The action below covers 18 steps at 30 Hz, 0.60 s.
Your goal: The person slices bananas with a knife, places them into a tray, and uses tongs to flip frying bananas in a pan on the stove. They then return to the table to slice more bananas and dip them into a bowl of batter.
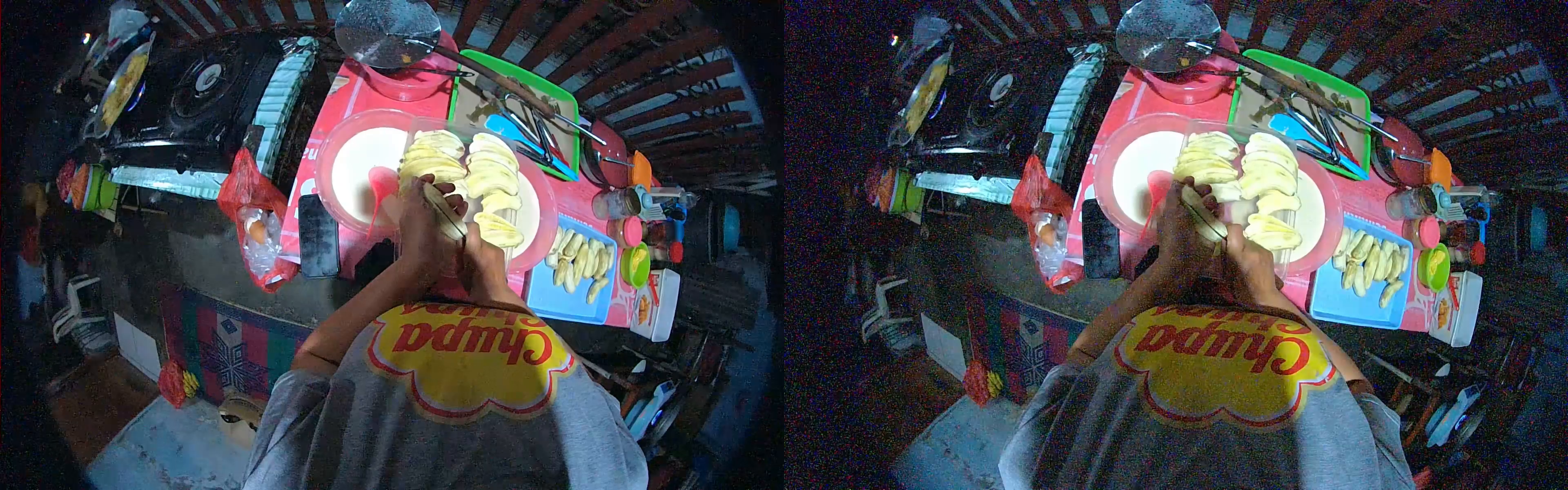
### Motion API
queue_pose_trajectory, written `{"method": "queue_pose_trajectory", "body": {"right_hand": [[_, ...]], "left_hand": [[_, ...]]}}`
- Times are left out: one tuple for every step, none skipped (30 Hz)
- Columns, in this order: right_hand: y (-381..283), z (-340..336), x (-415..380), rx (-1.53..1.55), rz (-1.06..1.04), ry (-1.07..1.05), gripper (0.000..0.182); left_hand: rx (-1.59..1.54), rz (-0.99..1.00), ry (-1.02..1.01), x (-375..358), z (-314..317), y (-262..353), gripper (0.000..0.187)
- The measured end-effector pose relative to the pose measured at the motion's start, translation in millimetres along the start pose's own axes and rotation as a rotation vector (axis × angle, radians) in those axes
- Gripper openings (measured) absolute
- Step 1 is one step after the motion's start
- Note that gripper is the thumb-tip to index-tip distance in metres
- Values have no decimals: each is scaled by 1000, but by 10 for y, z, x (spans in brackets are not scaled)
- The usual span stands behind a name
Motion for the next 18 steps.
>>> {"method": "queue_pose_trajectory", "body": {"right_hand": [[-19, -16, 0, 8, -11, 9, 16], [-37, -34, 1, 16, -22, 18, 17], [-48, -47, 9, 16, -23, 17, 17], [-62, -66, 21, 17, -24, 22, 19], [-72, -78, 33, 18, -27, 27, 21], [-62, -63, 31, 19, -29, 27, 21], [17, -13, 26, -8, 19, 6, 21], [109, 38, 33, -35, 67, -14, 21], [191, 95, 39, -34, 65, -13, 21], [213, 124, 52, -149, -17, 33, 24], [150, 115, 56, -263, -96, 76, 27], [169, 135, 60, -262, -96, 75, 27], [170, 135, 45, -239, -103, 90, 25], [157, 122, 29, -217, -110, 105, 24], [138, 118, 32, -217, -111, 104, 24], [103, 92, 34, -225, -111, 120, 23], [84, 69, 38, -232, -112, 137, 23], [85, 69, 37, -233, -111, 136, 23]], "left_hand": [[-1, 1, 0, -2, 0, -1, 27], [-38, -9, 6, -6, -5, -21, 26], [-75, -19, 12, -5, -10, -40, 25], [-75, -18, 12, 4, -10, -49, 25], [-158, -27, 5, 20, -5, -72, 24], [-240, -36, -2, 37, -6, -94, 23], [-239, -32, -4, 51, -24, -106, 23], [-269, -42, -31, 63, -22, -135, 23], [-298, -54, -56, 78, -21, -166, 22], [-298, -52, -58, 112, -36, -179, 22], [-247, -89, -53, 125, -45, -223, 22], [-197, -125, -49, 138, -53, -267, 23], [-197, -128, -43, 138, -64, -288, 23], [-201, -109, -25, 112, -51, -260, 24], [-204, -86, -11, 106, -42, -227, 25], [-204, -85, -12, 102, -45, -228, 25], [-164, -57, -8, 92, -59, -206, 26], [-124, -30, -4, 74, -71, -183, 27]]}}
Point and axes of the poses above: each hand's wrist, its own x-axis towards the middle knuckle, its own z-axis out of the palm, y = z × x, the point moved 10 cm from there along x, towards the middle knuckle, and after that the axes turned 1 degree about -z, right-handed, at the moved point
